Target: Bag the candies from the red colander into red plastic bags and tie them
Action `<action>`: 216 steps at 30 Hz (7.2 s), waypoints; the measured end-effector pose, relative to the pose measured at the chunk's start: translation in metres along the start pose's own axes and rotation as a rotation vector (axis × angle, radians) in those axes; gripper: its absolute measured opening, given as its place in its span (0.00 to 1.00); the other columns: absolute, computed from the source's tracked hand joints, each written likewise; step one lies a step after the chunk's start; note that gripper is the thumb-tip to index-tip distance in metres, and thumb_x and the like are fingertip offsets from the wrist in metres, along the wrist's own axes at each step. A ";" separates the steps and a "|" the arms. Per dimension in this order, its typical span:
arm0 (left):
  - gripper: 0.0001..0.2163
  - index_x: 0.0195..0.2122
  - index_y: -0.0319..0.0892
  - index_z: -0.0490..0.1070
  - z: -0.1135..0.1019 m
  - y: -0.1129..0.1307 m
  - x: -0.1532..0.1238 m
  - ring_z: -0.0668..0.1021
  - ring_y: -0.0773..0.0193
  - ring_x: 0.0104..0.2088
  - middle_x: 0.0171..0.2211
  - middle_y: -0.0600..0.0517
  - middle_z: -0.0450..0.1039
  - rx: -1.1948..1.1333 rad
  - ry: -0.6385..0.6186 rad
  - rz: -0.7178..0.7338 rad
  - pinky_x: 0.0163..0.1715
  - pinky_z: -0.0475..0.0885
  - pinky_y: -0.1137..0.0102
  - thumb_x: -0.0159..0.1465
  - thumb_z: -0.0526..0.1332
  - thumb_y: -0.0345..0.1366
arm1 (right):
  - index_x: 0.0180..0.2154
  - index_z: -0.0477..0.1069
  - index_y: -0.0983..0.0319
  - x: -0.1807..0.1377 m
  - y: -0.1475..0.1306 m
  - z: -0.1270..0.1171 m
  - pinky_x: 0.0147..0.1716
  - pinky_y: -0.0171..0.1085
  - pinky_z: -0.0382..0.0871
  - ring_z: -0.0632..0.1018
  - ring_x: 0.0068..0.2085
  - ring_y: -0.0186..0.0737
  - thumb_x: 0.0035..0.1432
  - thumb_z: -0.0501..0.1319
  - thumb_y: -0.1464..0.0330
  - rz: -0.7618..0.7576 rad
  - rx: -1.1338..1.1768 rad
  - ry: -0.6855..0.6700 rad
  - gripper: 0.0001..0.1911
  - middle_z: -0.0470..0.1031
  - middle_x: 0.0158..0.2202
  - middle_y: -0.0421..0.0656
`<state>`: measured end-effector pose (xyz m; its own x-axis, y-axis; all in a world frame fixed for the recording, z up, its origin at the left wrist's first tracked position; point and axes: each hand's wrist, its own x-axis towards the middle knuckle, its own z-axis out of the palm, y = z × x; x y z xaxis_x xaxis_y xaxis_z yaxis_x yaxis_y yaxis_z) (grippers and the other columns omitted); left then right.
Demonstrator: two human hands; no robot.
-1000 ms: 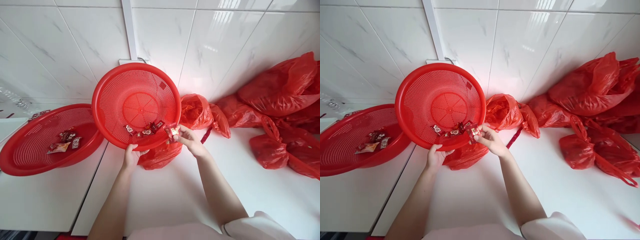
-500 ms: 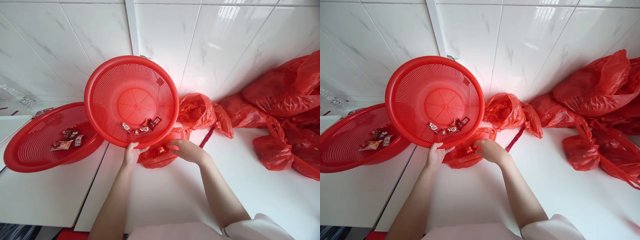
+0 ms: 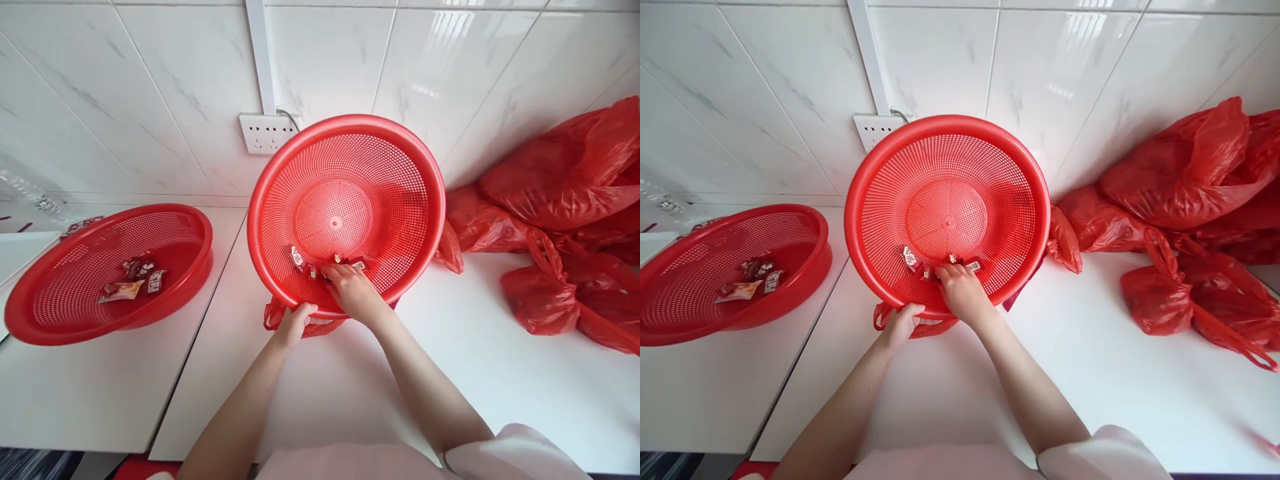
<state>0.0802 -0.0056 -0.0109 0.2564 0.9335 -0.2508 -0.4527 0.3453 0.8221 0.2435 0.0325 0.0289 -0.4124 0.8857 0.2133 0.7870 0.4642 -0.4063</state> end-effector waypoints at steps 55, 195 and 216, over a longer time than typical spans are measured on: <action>0.06 0.32 0.38 0.73 -0.033 0.035 0.010 0.78 0.56 0.44 0.39 0.48 0.78 -0.153 0.230 0.273 0.43 0.76 0.58 0.53 0.62 0.32 | 0.43 0.70 0.58 -0.006 0.026 -0.028 0.37 0.40 0.69 0.79 0.39 0.46 0.62 0.57 0.62 0.262 0.147 -0.034 0.10 0.79 0.37 0.47; 0.20 0.49 0.45 0.71 -0.035 0.054 0.000 0.77 0.49 0.47 0.46 0.48 0.75 -0.024 0.291 0.424 0.42 0.78 0.51 0.53 0.62 0.31 | 0.37 0.75 0.60 0.002 0.002 -0.029 0.51 0.44 0.74 0.82 0.40 0.40 0.53 0.67 0.61 0.274 1.500 0.287 0.11 0.80 0.39 0.42; 0.20 0.50 0.44 0.71 -0.029 0.045 0.001 0.77 0.49 0.48 0.45 0.48 0.76 -0.038 0.288 0.399 0.42 0.78 0.52 0.53 0.62 0.31 | 0.44 0.73 0.58 -0.013 0.010 -0.046 0.44 0.42 0.73 0.79 0.43 0.43 0.63 0.52 0.72 -0.002 0.401 0.188 0.13 0.79 0.42 0.43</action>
<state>0.0356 0.0136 0.0115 -0.1875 0.9807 -0.0558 -0.4994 -0.0463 0.8651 0.2772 0.0258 0.0628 -0.2939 0.8867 0.3569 0.5310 0.4619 -0.7104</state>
